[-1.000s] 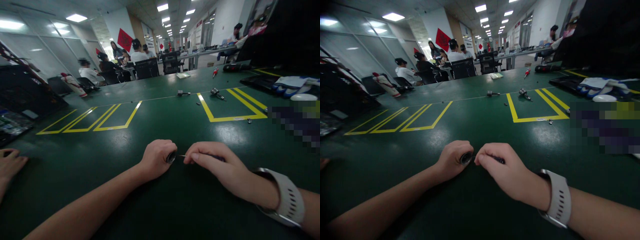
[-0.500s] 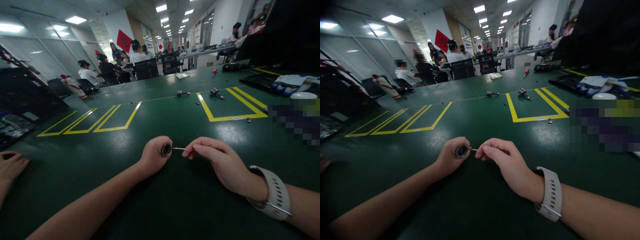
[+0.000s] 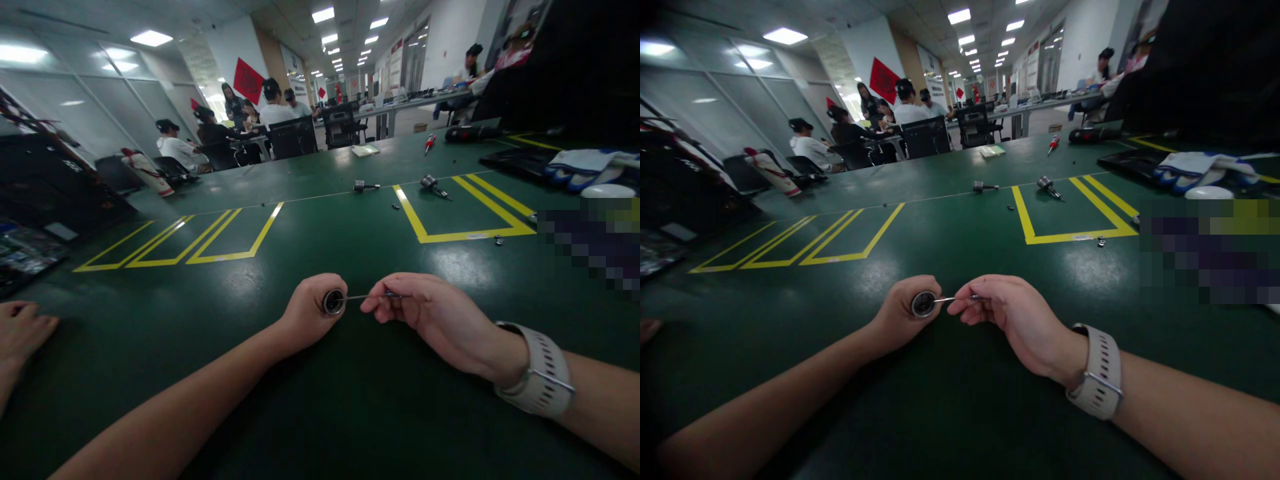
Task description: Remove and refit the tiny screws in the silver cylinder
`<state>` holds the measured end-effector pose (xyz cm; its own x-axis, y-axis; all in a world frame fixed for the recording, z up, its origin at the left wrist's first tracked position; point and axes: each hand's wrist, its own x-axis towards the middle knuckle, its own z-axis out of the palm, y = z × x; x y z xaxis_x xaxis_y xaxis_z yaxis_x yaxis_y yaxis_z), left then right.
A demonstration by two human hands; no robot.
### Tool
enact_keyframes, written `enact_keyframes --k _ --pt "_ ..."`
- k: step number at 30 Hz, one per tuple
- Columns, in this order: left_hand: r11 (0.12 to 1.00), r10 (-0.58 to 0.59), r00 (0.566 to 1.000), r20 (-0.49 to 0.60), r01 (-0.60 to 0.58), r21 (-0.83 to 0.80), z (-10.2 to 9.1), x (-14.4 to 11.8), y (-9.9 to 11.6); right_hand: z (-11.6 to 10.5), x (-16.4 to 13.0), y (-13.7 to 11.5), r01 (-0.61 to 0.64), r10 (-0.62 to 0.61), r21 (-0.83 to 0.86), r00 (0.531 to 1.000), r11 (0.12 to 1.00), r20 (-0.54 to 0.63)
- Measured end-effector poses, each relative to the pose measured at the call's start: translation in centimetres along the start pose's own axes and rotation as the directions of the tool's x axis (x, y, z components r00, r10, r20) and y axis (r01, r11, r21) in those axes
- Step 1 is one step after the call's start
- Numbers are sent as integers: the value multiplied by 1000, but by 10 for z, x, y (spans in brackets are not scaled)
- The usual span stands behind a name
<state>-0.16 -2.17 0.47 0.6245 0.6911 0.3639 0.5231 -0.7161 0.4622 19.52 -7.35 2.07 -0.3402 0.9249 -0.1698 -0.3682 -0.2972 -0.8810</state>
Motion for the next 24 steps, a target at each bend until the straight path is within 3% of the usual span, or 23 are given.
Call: enact_keyframes --k 3,7,11,18,24 --pt "999 -31 999 -21 30 -10 1 1 -1 2 -1 1 65 -66 -34 997 997 -29" --pt "995 -41 999 -8 42 88 1 0 1 4 -6 4 193 -207 -268 978 944 -25" --pt "982 -23 999 48 14 190 1 -1 4 4 -8 4 214 -218 -407 975 888 38" --pt "987 -6 997 72 -6 161 0 -1 5 0 -1 -1 7 -8 -100 1000 995 -7" --pt "989 -58 998 10 57 140 1 0 1 1 -1 0 28 -30 -80 999 996 -31"
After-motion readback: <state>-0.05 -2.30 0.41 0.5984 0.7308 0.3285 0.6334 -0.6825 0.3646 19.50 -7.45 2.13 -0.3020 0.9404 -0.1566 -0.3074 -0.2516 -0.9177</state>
